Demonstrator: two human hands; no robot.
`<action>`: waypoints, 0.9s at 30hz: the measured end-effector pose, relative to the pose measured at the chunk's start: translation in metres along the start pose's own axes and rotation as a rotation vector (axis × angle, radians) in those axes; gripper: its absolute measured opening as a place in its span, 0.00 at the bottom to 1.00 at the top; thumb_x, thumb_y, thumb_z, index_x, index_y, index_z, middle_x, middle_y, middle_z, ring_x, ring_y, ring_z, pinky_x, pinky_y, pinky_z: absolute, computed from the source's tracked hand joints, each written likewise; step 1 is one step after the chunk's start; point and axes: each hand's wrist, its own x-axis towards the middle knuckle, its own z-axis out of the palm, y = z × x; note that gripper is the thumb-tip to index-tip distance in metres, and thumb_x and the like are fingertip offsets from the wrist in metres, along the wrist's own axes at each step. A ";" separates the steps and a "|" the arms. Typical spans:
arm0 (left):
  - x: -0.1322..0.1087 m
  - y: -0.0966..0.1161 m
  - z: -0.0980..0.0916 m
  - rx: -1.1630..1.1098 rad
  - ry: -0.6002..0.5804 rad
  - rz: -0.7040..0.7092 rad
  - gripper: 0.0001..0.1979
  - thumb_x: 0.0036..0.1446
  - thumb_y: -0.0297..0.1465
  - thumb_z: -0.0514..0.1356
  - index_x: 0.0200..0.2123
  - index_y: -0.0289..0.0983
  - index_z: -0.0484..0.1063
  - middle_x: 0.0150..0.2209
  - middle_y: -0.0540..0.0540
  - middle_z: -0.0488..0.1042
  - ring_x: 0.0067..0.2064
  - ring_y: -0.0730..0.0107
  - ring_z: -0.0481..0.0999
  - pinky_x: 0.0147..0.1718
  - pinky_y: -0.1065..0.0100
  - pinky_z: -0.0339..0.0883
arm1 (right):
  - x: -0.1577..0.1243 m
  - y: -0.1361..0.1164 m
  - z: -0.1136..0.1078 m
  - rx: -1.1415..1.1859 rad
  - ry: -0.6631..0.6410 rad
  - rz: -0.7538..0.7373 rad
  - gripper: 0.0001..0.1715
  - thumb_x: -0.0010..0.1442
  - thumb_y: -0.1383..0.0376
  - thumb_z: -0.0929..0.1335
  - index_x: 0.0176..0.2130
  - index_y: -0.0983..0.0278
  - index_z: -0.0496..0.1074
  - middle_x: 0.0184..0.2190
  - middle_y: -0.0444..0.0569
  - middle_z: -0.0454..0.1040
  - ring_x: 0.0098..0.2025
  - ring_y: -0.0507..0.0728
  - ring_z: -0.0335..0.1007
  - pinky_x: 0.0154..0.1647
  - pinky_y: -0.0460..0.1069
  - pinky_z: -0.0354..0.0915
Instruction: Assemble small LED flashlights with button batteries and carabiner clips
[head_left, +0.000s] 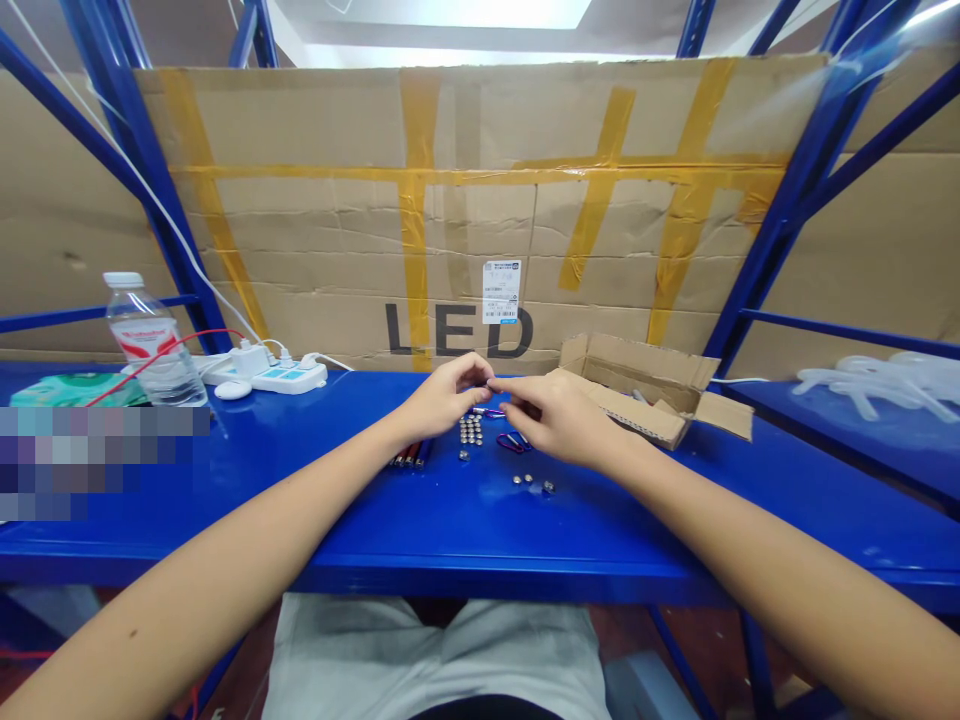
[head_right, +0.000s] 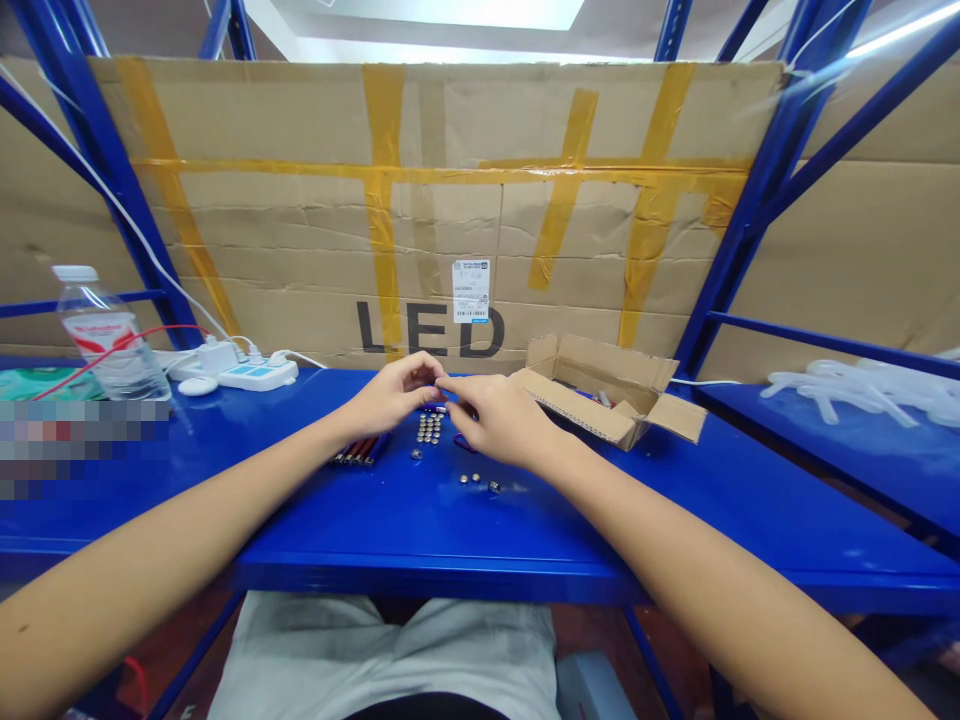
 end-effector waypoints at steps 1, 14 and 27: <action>0.000 0.000 0.000 0.016 0.013 0.009 0.07 0.56 0.29 0.60 0.37 0.36 0.64 0.37 0.47 0.70 0.41 0.69 0.71 0.45 0.62 0.65 | 0.000 -0.001 0.001 -0.019 -0.014 0.015 0.18 0.62 0.67 0.62 0.49 0.64 0.74 0.25 0.47 0.75 0.25 0.53 0.65 0.30 0.48 0.55; -0.003 0.003 0.004 0.210 -0.014 0.073 0.05 0.57 0.23 0.56 0.38 0.37 0.65 0.38 0.47 0.73 0.44 0.68 0.73 0.47 0.62 0.66 | 0.000 -0.002 0.002 0.127 0.083 0.110 0.04 0.62 0.66 0.63 0.38 0.64 0.67 0.22 0.43 0.70 0.24 0.51 0.61 0.28 0.47 0.54; -0.001 -0.003 -0.003 0.073 0.046 -0.063 0.05 0.60 0.24 0.56 0.37 0.36 0.62 0.41 0.42 0.77 0.47 0.65 0.77 0.47 0.58 0.69 | -0.004 0.004 -0.016 0.164 -0.613 -0.081 0.07 0.57 0.67 0.70 0.36 0.63 0.79 0.34 0.48 0.77 0.38 0.55 0.70 0.41 0.48 0.62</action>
